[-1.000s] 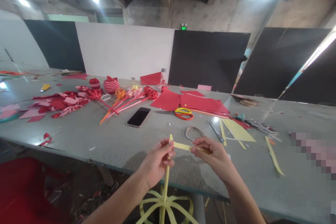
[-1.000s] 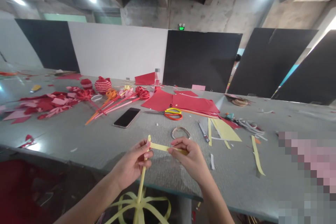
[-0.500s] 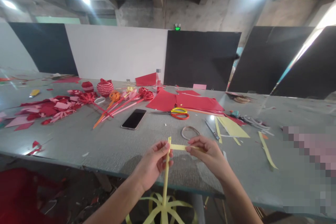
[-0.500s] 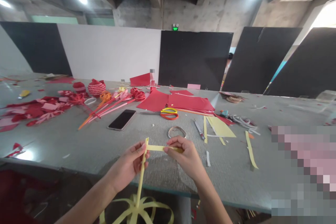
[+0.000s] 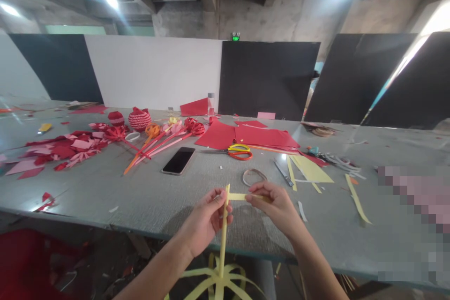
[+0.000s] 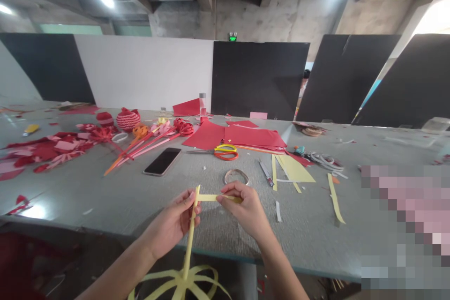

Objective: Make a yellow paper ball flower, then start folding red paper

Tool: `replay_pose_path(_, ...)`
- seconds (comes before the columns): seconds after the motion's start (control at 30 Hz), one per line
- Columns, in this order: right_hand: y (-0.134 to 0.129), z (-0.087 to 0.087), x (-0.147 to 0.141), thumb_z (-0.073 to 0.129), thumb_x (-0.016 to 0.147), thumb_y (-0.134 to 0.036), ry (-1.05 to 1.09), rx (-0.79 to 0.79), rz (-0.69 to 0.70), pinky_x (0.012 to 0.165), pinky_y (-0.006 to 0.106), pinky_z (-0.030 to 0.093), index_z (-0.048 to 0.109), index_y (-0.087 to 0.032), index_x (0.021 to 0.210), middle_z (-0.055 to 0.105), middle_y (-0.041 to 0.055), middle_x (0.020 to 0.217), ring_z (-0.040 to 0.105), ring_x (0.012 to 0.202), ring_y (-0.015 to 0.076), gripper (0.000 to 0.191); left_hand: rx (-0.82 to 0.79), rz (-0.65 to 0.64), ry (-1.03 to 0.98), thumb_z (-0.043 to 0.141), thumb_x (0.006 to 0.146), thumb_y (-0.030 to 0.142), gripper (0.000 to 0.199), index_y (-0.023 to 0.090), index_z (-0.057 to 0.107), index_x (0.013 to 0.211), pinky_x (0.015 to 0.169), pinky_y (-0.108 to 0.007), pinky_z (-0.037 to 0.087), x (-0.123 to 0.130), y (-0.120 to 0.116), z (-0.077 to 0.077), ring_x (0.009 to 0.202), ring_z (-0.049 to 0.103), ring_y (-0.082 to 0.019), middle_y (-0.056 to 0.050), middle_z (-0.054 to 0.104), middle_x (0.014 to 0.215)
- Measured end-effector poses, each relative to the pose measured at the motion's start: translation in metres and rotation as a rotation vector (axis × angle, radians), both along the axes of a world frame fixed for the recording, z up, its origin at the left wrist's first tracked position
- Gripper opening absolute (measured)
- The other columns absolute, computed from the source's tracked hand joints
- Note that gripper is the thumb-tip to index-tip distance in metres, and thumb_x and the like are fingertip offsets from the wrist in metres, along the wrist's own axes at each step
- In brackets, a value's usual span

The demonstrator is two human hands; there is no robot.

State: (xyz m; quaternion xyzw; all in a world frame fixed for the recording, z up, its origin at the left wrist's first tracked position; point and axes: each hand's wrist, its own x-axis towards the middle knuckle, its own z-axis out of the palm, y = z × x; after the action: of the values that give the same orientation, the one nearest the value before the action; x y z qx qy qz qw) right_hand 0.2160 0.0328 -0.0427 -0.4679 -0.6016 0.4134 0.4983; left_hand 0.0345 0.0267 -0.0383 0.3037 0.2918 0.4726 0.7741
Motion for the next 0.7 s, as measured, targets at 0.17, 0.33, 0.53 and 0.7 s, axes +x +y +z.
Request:
replay_pose_path(0.17,-0.0018,0.0015,-0.0009,0.067,0.071,-0.043,-0.006,0.011,-0.002,0.048,0.023,0.035,0.057,-0.018,0.078,0.059,-0.0014,0.062,0.050,0.052,0.0104,0.028,-0.015,-0.003,-0.052,0.072,0.074,0.023,0.017,0.014,0.058,0.075,0.052,-0.017,0.045,0.0026,0.0005,-0.0001,0.055,0.052,-0.006,0.003,0.051,0.062)
replay_pose_path(0.33,-0.0029,0.0020,-0.0041,0.066,0.072,-0.042,-0.018,0.023,0.014,0.049,0.024,0.036,0.056,-0.019,0.079,0.059,-0.0015,0.062,0.051,0.054,0.0111,0.026,-0.095,-0.040,-0.131,0.063,0.081,0.023,0.012,0.014,0.055,0.079,0.040,-0.013,0.029,0.0057,-0.0007,0.0032,0.048,0.042,-0.002,0.003,0.046,0.068)
replay_pose_path(0.53,-0.0038,0.0038,-0.0064,0.065,0.072,-0.041,-0.007,0.034,0.028,0.050,0.023,0.035,0.056,-0.018,0.079,0.059,-0.0014,0.064,0.051,0.055,0.0104,0.025,-0.031,-0.014,-0.115,0.077,0.069,0.024,0.028,0.014,0.052,0.078,0.039,-0.011,0.024,0.0078,-0.0042,0.0036,0.046,0.037,0.001,0.007,0.042,0.066)
replay_pose_path(0.7,-0.0045,0.0048,-0.0070,0.066,0.072,-0.039,0.002,0.033,0.029,0.051,0.023,0.036,0.056,-0.018,0.079,0.058,-0.0018,0.063,0.050,0.055,0.0102,0.024,-0.038,-0.006,-0.115,0.080,0.064,0.021,0.030,0.015,0.053,0.077,0.040,-0.010,0.029,0.0058,-0.0062,0.0026,0.052,0.046,-0.001,0.006,0.046,0.066)
